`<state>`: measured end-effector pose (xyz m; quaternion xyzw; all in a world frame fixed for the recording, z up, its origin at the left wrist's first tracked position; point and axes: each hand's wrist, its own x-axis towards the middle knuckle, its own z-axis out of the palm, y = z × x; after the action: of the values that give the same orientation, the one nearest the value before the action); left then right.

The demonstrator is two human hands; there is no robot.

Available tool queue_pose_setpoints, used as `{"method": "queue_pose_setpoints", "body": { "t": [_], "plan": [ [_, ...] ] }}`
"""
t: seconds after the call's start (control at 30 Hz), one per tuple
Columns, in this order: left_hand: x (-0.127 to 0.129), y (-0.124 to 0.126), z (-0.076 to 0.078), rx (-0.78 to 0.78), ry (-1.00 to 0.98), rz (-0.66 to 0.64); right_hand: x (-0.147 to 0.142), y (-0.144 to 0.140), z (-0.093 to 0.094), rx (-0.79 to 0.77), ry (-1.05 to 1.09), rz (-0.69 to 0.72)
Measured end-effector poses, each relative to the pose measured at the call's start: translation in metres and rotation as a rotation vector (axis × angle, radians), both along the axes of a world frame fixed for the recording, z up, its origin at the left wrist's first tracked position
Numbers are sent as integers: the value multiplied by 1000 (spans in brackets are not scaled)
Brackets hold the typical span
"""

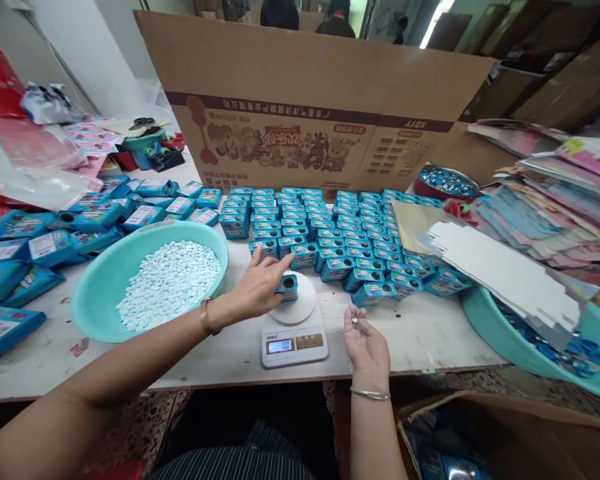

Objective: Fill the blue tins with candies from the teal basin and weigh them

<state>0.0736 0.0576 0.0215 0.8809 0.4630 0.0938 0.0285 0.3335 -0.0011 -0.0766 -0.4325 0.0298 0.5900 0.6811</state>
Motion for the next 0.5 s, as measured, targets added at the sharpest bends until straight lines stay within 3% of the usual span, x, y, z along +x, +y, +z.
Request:
{"method": "queue_pose_setpoints", "body": {
  "t": [0.1, 0.17, 0.33, 0.5],
  "plan": [
    [14, 10, -9, -39, -1, -20, -10, -5, 11, -111, 0, -84],
    [7, 5, -10, 8, -35, 6, -16, -7, 20, -106, -30, -84],
    [-50, -40, -11, 174, -206, 239, -24, -4, 33, 5, -103, 11],
    [-112, -99, -22, 368, -382, 518, -38, 10, 42, 42, -163, 85]
  ]
}}
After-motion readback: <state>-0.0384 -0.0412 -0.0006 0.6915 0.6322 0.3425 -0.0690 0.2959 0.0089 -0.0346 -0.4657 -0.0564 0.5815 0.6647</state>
